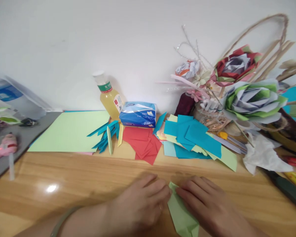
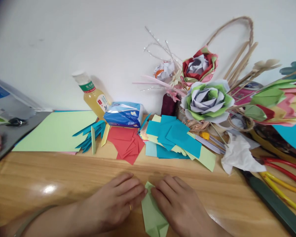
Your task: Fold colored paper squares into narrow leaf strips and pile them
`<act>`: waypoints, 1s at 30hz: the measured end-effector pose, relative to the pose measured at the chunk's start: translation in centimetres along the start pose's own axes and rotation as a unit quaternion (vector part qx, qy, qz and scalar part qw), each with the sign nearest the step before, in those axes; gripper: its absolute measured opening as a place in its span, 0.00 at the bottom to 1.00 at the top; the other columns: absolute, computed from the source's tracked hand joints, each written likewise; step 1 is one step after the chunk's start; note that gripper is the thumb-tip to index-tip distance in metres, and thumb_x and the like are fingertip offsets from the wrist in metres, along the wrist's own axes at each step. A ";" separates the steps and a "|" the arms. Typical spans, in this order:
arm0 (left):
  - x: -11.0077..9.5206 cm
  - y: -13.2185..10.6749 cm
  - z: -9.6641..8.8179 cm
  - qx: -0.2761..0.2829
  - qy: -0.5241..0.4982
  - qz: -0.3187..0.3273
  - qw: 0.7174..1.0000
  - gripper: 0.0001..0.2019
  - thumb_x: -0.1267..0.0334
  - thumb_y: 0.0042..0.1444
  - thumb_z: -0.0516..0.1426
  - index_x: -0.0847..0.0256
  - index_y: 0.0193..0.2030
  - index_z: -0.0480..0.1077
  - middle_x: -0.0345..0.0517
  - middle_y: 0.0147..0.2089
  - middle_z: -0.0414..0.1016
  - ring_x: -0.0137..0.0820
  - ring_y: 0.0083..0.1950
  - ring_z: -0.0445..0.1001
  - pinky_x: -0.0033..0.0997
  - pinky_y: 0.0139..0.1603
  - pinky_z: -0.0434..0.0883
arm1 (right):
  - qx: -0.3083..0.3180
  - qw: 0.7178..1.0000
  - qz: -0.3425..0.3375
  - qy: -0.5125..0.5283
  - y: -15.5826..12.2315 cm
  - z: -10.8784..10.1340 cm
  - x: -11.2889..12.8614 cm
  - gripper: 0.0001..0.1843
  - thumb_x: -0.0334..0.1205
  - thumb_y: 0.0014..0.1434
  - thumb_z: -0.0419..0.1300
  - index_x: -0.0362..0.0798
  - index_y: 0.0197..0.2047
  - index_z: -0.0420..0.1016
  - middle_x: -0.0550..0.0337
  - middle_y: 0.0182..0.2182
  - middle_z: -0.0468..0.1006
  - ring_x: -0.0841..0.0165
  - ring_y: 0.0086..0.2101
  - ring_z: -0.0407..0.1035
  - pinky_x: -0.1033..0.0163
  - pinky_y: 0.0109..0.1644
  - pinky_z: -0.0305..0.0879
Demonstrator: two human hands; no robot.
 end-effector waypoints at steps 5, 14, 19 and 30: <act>0.1 0.1 -0.4 -0.001 -0.009 -0.002 1.000 0.13 0.69 0.63 0.48 0.69 0.52 0.66 0.46 0.41 0.71 0.32 0.45 0.65 0.34 0.54 0.58 | 0.005 1.000 0.003 -0.003 0.0 0.1 0.0 0.18 0.30 0.66 0.41 0.45 0.36 0.72 0.57 0.27 0.74 0.68 0.29 0.66 0.62 0.31 0.63; 0.0 0.5 1.7 -0.034 -0.040 -0.071 0.996 0.09 0.65 0.66 0.47 0.60 0.45 0.68 0.40 0.36 0.68 0.29 0.41 0.66 0.33 0.47 0.64 | 0.019 0.998 0.047 0.033 -0.3 0.1 0.2 0.13 0.28 0.58 0.47 0.47 0.36 0.73 0.57 0.27 0.72 0.66 0.30 0.67 0.62 0.33 0.64; 0.2 0.5 1.9 -0.052 -0.049 -0.088 0.994 0.09 0.63 0.66 0.48 0.56 0.45 0.69 0.40 0.44 0.70 0.30 0.50 0.66 0.36 0.56 0.61 | 0.056 0.994 0.075 0.065 0.0 0.6 0.0 0.15 0.28 0.56 0.48 0.44 0.42 0.73 0.56 0.28 0.72 0.65 0.30 0.67 0.61 0.32 0.66; 0.7 0.0 -0.2 0.022 -0.020 0.007 1.000 0.16 0.65 0.66 0.46 0.64 0.59 0.61 0.44 0.62 0.62 0.36 0.67 0.49 0.39 0.62 0.56 | 0.136 0.984 0.046 0.105 -0.8 -0.5 -1.4 0.18 0.27 0.56 0.47 0.47 0.46 0.71 0.55 0.34 0.73 0.66 0.34 0.67 0.62 0.37 0.67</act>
Point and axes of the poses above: each hand's wrist, its own y-axis towards the middle knuckle, its own z-axis out of the palm, x = y × z, the point moved 2 cm from there along y, towards the middle knuckle
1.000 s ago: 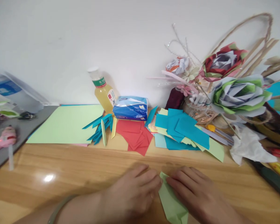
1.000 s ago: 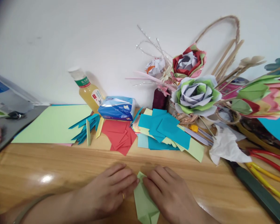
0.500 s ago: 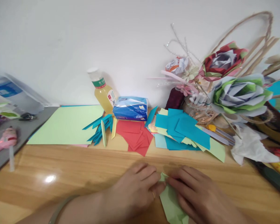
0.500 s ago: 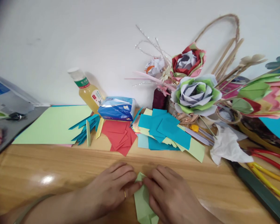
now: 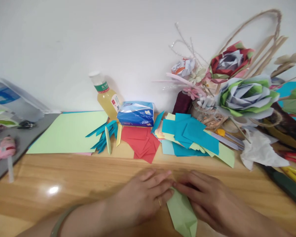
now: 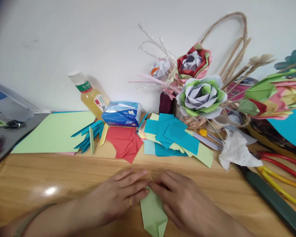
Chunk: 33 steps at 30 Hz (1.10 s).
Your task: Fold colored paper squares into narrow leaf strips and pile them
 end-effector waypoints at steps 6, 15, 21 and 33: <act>-0.1 -0.1 0.1 0.027 -0.017 -0.011 0.999 0.17 0.67 0.65 0.47 0.64 0.59 0.61 0.44 0.64 0.60 0.42 0.69 0.41 0.39 0.64 0.51 | -0.029 0.998 -0.051 -0.033 -0.2 -0.6 -0.5 0.15 0.27 0.59 0.45 0.45 0.39 0.72 0.55 0.30 0.71 0.65 0.33 0.65 0.60 0.36 0.62; 0.1 -0.1 0.0 0.031 -0.021 -0.008 0.999 0.17 0.68 0.65 0.46 0.65 0.60 0.59 0.45 0.64 0.59 0.44 0.69 0.40 0.43 0.64 0.51 | -0.006 0.999 -0.032 -0.029 -0.1 -0.8 -0.5 0.15 0.29 0.60 0.46 0.47 0.45 0.69 0.56 0.32 0.70 0.65 0.32 0.63 0.61 0.34 0.59; 0.2 -0.6 -0.3 -0.022 -0.005 -0.026 0.999 0.16 0.68 0.64 0.46 0.63 0.57 0.62 0.42 0.62 0.63 0.41 0.68 0.42 0.47 0.66 0.41 | -0.058 0.990 -0.094 -0.088 -0.8 -1.6 -1.3 0.14 0.27 0.61 0.43 0.48 0.32 0.67 0.58 0.26 0.69 0.67 0.27 0.62 0.60 0.30 0.56; 0.5 -0.4 0.5 -0.165 0.029 -0.095 0.981 0.05 0.67 0.61 0.54 0.64 0.41 0.70 0.41 0.37 0.74 0.36 0.55 0.65 0.40 0.65 0.49 | -0.050 0.995 -0.051 -0.065 -0.4 -0.3 -1.3 0.04 0.34 0.62 0.53 0.48 0.39 0.69 0.58 0.31 0.72 0.66 0.33 0.68 0.61 0.36 0.64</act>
Point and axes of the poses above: each hand's wrist, its own y-axis towards the middle knuckle, its own z-axis out of the palm, x = y × z, the point moved 2 cm from there along y, towards the middle knuckle
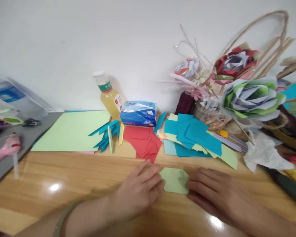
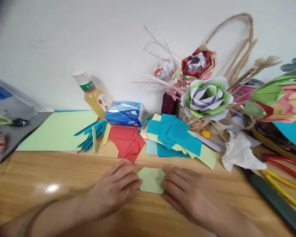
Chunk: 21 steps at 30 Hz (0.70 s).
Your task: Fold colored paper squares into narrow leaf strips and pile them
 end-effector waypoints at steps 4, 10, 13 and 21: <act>0.3 -0.2 0.1 0.004 -0.023 0.025 0.999 0.04 0.70 0.60 0.55 0.65 0.41 0.70 0.40 0.36 0.74 0.38 0.56 0.64 0.43 0.65 0.48 | -0.025 0.999 -0.015 -0.028 -0.4 0.6 -0.4 0.07 0.33 0.63 0.50 0.49 0.38 0.69 0.59 0.31 0.73 0.68 0.33 0.69 0.62 0.37 0.64; 0.4 0.6 0.0 -0.024 -0.045 0.005 0.999 0.06 0.71 0.60 0.53 0.64 0.35 0.70 0.40 0.32 0.74 0.35 0.51 0.69 0.42 0.61 0.56 | -0.033 0.999 -0.009 -0.027 0.0 0.4 -0.1 0.08 0.32 0.63 0.50 0.48 0.37 0.69 0.59 0.29 0.72 0.67 0.32 0.67 0.62 0.36 0.63; 0.6 1.2 0.0 -0.034 -0.120 -0.066 0.990 0.07 0.70 0.59 0.53 0.61 0.31 0.69 0.40 0.32 0.74 0.33 0.46 0.71 0.38 0.55 0.63 | -0.013 1.000 0.025 0.006 0.2 0.3 0.0 0.07 0.32 0.61 0.51 0.47 0.36 0.69 0.58 0.29 0.71 0.67 0.33 0.66 0.61 0.37 0.63; 0.9 1.7 -0.3 -0.018 -0.229 -0.147 0.962 0.06 0.72 0.54 0.54 0.61 0.29 0.70 0.42 0.31 0.73 0.33 0.43 0.69 0.35 0.48 0.68 | 0.000 0.993 0.082 0.084 0.1 0.5 -0.2 0.07 0.34 0.63 0.51 0.48 0.35 0.68 0.58 0.31 0.70 0.69 0.32 0.66 0.63 0.35 0.63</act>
Point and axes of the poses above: each hand's wrist, its own y-axis towards the middle knuckle, its own z-axis out of the palm, x = y × z, the point moved 2 cm from there along y, towards the middle knuckle
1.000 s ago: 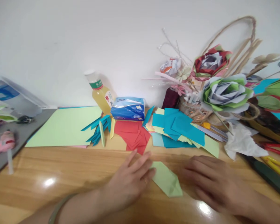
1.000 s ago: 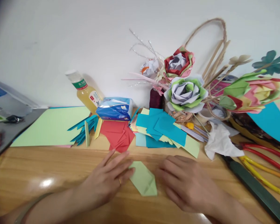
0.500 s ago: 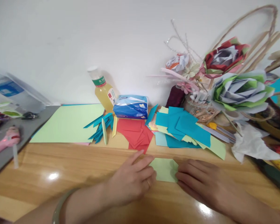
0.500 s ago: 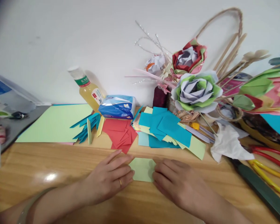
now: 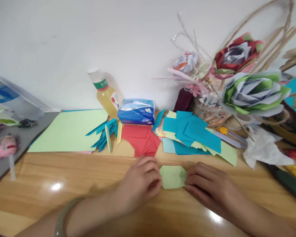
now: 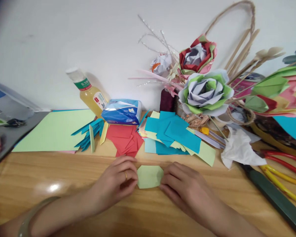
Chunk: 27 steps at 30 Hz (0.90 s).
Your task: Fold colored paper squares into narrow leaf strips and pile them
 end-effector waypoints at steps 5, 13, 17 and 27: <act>0.1 -0.2 -0.2 0.035 -0.007 -0.025 0.999 0.07 0.66 0.46 0.65 0.59 0.32 0.71 0.40 0.35 0.74 0.38 0.49 0.67 0.44 0.54 0.62 | -0.022 0.999 0.024 0.003 0.0 0.4 -0.2 0.07 0.33 0.63 0.51 0.48 0.34 0.67 0.58 0.30 0.70 0.69 0.31 0.66 0.63 0.33 0.63; 0.1 0.1 0.3 0.023 -0.006 -0.037 0.999 0.05 0.72 0.54 0.59 0.60 0.29 0.70 0.40 0.31 0.72 0.34 0.43 0.68 0.42 0.53 0.63 | -0.013 0.999 0.030 0.008 -0.1 0.4 -0.3 0.07 0.33 0.63 0.50 0.48 0.33 0.66 0.59 0.29 0.69 0.69 0.31 0.65 0.64 0.33 0.63; 0.0 0.4 0.1 0.040 -0.024 -0.073 0.996 0.04 0.72 0.54 0.58 0.61 0.29 0.69 0.42 0.32 0.72 0.34 0.41 0.67 0.39 0.47 0.66 | 0.019 0.998 0.042 0.042 -0.3 0.4 -0.6 0.04 0.34 0.62 0.53 0.48 0.34 0.65 0.58 0.32 0.69 0.68 0.34 0.66 0.63 0.34 0.63; -0.6 0.2 0.6 0.070 0.001 -0.162 0.984 0.05 0.72 0.55 0.55 0.61 0.29 0.68 0.45 0.36 0.67 0.37 0.43 0.62 0.40 0.43 0.66 | -0.025 0.994 0.107 0.002 0.0 0.6 0.2 0.10 0.36 0.62 0.50 0.49 0.29 0.65 0.60 0.27 0.69 0.68 0.28 0.66 0.63 0.30 0.63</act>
Point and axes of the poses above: each hand's wrist, its own y-axis towards the middle knuckle, its own z-axis out of the palm, x = y × z, the point moved 2 cm from there along y, towards the middle knuckle
